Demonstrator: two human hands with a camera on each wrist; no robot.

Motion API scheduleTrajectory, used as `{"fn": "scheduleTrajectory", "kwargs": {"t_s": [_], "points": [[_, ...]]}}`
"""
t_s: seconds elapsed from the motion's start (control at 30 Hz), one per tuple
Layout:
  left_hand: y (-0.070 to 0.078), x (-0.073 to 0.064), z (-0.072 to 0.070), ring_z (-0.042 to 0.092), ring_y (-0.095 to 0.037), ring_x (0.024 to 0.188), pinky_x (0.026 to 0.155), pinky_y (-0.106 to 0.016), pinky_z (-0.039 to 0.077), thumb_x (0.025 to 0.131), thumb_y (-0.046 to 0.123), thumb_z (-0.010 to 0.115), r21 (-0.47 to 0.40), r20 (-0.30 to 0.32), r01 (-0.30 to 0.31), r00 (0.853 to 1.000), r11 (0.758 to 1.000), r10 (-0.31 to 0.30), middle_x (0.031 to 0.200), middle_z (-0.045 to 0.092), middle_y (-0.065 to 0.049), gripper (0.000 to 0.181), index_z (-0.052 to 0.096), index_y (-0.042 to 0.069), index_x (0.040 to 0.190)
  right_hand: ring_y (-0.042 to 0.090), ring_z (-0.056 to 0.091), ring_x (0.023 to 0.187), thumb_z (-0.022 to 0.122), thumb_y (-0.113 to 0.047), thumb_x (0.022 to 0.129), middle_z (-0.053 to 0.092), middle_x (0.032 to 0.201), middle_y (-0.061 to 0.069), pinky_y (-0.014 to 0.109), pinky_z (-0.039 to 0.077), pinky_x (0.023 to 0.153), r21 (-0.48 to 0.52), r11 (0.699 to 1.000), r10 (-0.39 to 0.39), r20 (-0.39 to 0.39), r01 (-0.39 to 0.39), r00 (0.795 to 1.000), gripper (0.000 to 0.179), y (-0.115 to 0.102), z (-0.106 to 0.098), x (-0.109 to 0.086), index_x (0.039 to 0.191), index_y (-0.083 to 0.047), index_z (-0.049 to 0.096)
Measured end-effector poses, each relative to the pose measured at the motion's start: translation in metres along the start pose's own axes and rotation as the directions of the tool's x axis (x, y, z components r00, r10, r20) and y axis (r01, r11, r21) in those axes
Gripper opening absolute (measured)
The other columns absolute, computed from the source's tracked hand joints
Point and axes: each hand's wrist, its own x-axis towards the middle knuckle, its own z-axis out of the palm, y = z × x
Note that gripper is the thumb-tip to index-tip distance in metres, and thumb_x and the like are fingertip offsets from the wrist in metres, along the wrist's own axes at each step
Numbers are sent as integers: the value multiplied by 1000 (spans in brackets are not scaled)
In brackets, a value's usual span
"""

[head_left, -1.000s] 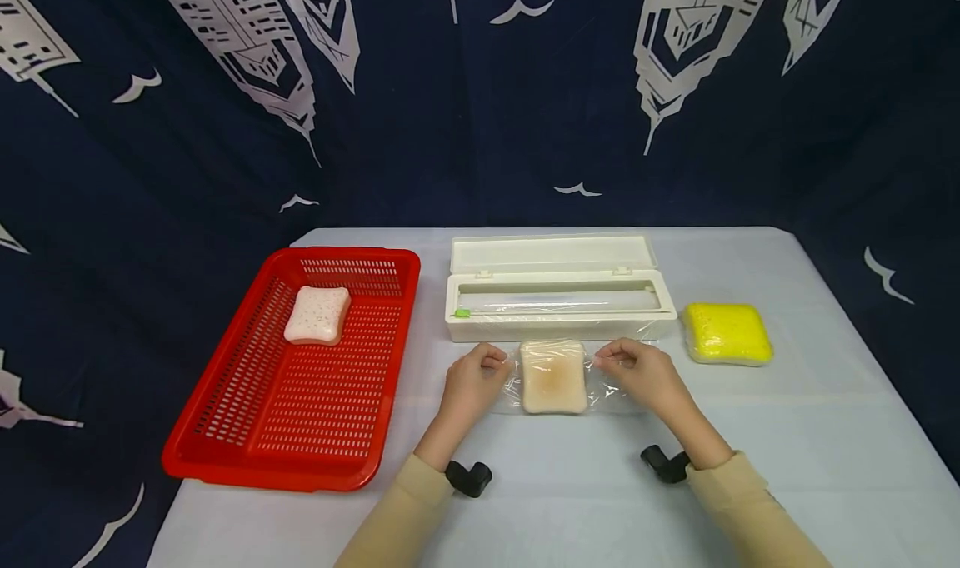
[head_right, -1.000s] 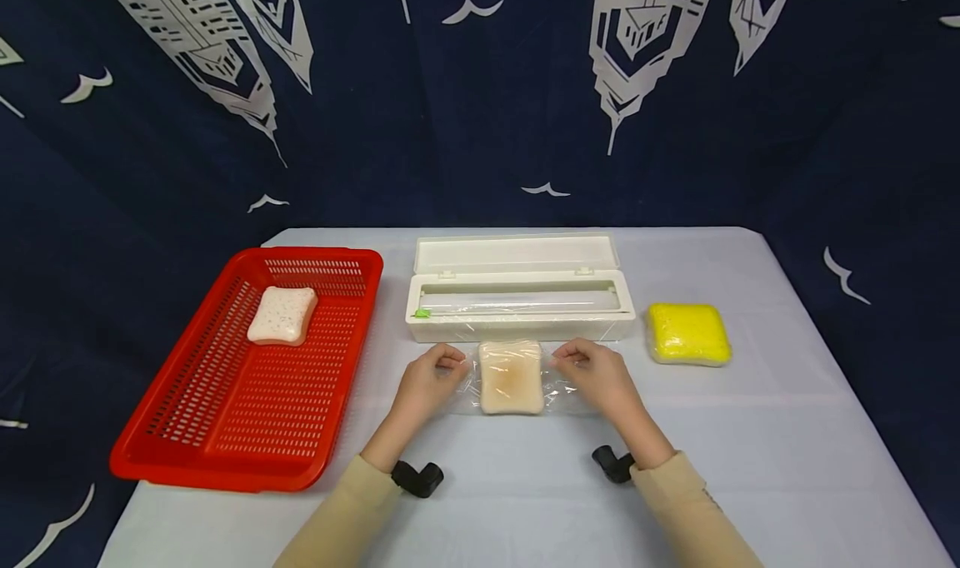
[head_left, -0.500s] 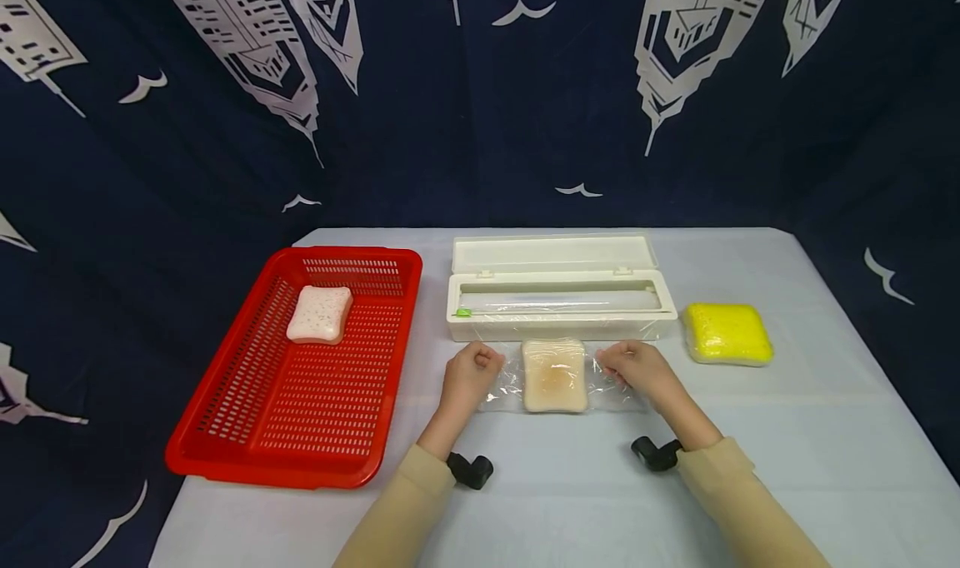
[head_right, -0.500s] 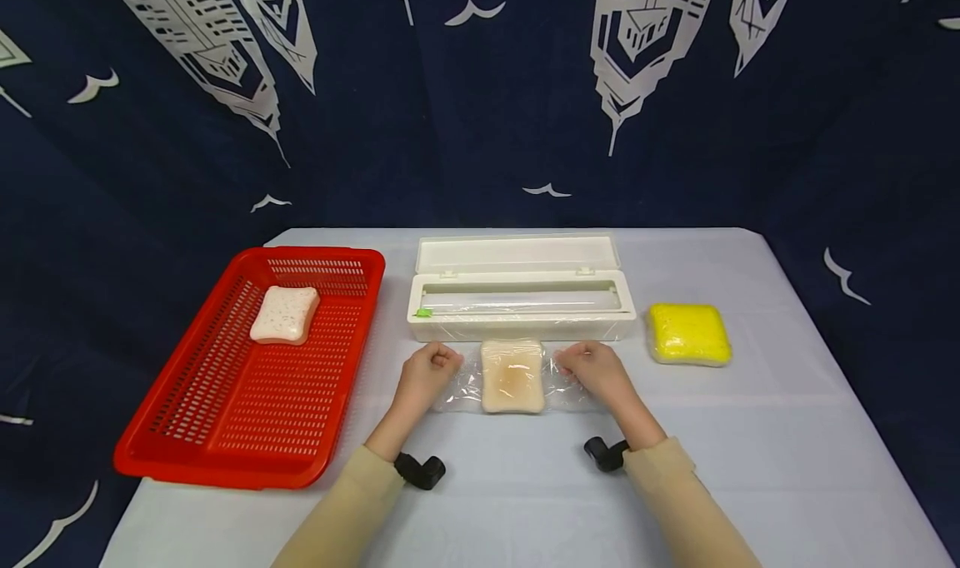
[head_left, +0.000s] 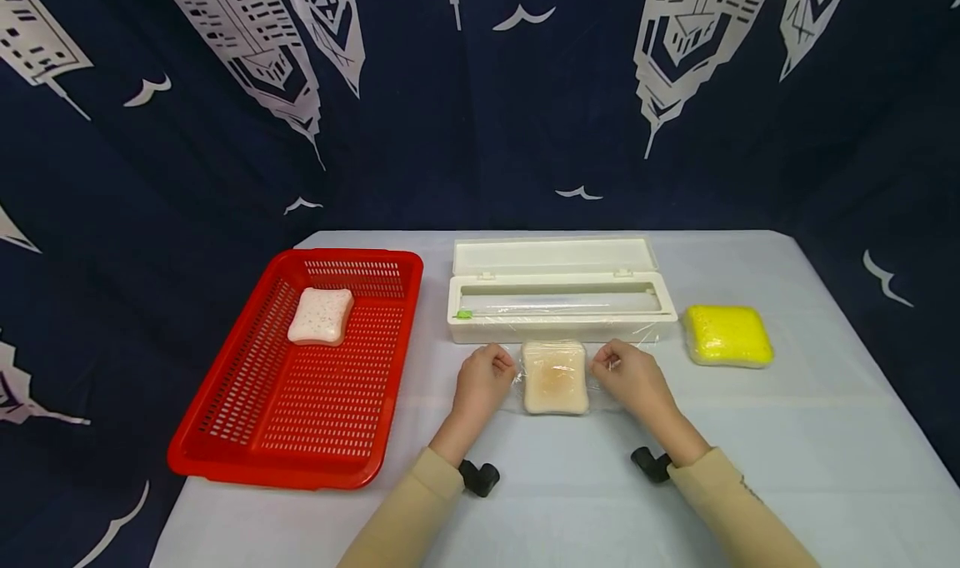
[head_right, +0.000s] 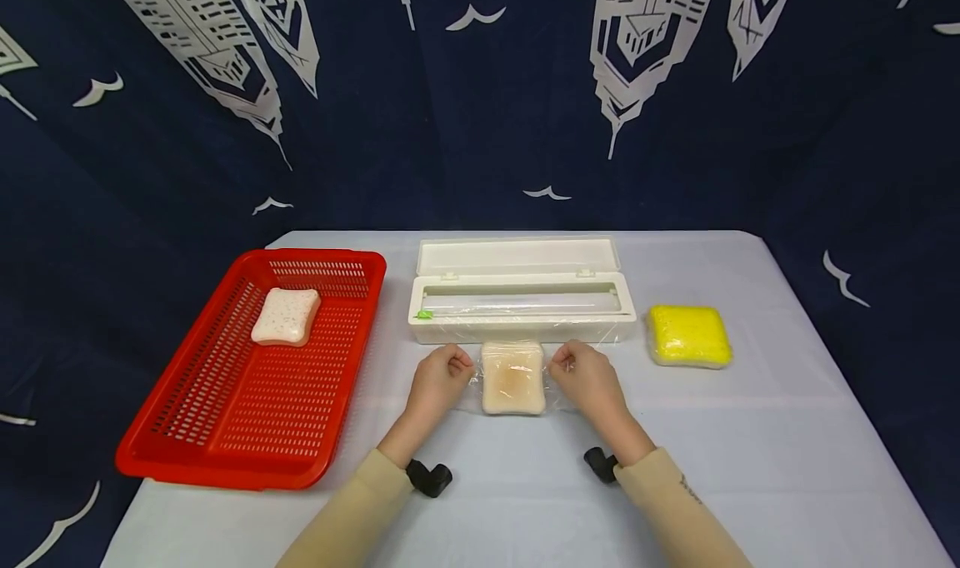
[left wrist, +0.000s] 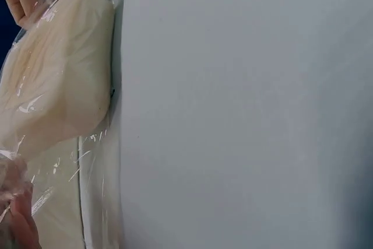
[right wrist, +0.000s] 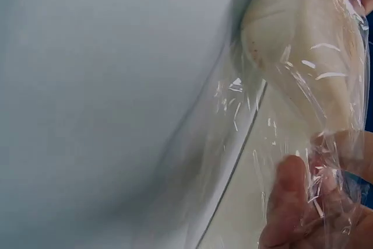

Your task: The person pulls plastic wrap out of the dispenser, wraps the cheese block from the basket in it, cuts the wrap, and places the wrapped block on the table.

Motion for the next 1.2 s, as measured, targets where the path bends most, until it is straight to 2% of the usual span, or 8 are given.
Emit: {"fn": "scheduleTrajectory", "kwargs": {"t_s": [0.1, 0.2, 0.3, 0.47, 0.6, 0.83, 1.03, 1.2], "points": [[1, -4, -2, 63, -21, 84, 76, -31, 50, 83, 0, 70, 49, -69, -51, 996, 998, 54, 87, 70, -5, 10, 70, 9, 87, 27, 62, 78, 64, -8, 88, 68, 90, 14, 40, 51, 68, -43, 995, -100, -111, 95, 989, 11, -1, 1, -6, 94, -1, 70], [4, -8, -6, 66, -25, 95, 83, -38, 52, 86, -6, 64, 57, -137, -101, 985, 993, 108, 96, 72, -6, 18, 72, 8, 94, 35, 66, 93, 61, -1, 88, 69, 101, 18, 49, 53, 78, -58, 983, -181, -220, 172, 959, 16, -2, 1, -11, 101, 2, 71], [11, -14, -11, 68, -25, 98, 84, -40, 53, 88, -5, 63, 19, -117, -134, 984, 991, 135, 100, 73, -8, 18, 71, 6, 99, 38, 67, 98, 62, 1, 88, 71, 104, 19, 51, 54, 80, -57, 976, -219, -256, 212, 942, 19, -4, 1, -16, 104, 3, 71], [18, -22, -7, 69, -24, 98, 84, -40, 54, 87, 8, 71, 7, 7, -98, 995, 995, 98, 106, 72, -10, 24, 68, 2, 110, 39, 67, 105, 69, -13, 89, 72, 111, 19, 52, 53, 87, -59, 981, -190, -150, 183, 970, 27, -9, 4, -21, 112, 3, 71], [13, -25, -1, 72, -23, 98, 84, -40, 56, 89, 7, 69, 9, 54, -77, 996, 997, 77, 108, 74, -12, 25, 68, 1, 114, 35, 70, 93, 70, -15, 90, 71, 112, 20, 48, 55, 78, -41, 987, -160, -87, 157, 983, 31, -7, 9, -24, 115, 3, 70], [7, -22, 9, 74, -22, 90, 76, -27, 58, 90, 8, 70, -129, 19, -33, 999, 991, 36, 98, 75, -12, 15, 69, 1, 103, 37, 71, 95, 75, -16, 86, 75, 99, 19, 46, 58, 76, 64, 988, -130, -122, 139, 984, 30, -7, 15, -22, 110, 3, 72], [1, -15, 11, 71, -17, 74, 64, -22, 54, 87, 6, 72, -158, -4, 58, 998, 986, -59, 81, 73, -9, 5, 68, 3, 86, 14, 68, 76, 75, -21, 87, 76, 90, 11, 21, 50, 61, 173, 984, 56, -52, -46, 997, 19, -1, 12, -14, 95, -4, 74], [-3, -11, 10, 64, -13, 71, 62, -23, 50, 88, 7, 69, -181, 67, 134, 990, 974, -124, 79, 71, -8, 5, 65, 4, 87, 4, 61, 77, 71, -24, 91, 76, 93, 11, 21, 47, 63, 215, 966, 136, 30, -140, 990, 22, 5, 8, -8, 95, -2, 71]]}}
